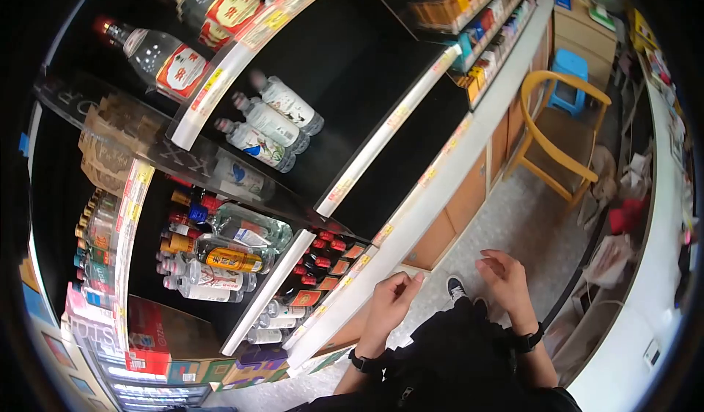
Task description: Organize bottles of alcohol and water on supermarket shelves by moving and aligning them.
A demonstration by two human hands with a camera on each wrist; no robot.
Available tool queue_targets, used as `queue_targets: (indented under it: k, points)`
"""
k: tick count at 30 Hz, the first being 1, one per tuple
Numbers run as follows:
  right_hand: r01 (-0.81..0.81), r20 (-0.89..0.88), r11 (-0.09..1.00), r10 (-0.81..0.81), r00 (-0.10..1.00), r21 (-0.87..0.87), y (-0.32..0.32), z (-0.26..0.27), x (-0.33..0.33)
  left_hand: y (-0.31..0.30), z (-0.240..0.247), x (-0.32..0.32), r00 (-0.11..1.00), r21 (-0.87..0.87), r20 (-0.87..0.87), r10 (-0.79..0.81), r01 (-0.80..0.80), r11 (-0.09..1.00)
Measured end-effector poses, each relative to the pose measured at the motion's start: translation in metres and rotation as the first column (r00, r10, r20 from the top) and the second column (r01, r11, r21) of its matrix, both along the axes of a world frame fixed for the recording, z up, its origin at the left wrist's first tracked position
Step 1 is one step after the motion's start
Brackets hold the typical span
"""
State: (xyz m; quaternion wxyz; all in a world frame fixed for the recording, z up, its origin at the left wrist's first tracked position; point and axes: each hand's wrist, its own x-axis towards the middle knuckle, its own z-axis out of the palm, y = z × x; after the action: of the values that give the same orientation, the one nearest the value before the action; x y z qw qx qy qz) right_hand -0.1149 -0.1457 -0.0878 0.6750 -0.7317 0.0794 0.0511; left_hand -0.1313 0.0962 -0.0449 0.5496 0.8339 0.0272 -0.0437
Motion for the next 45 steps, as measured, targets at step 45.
queue_targets:
  k: [45]
  points:
    - [-0.705,0.595,0.695,0.627,0.502,-0.137,0.199,0.140,0.421,0.029,0.088,0.288,0.585,0.009,0.588,0.559,-0.695,0.719]
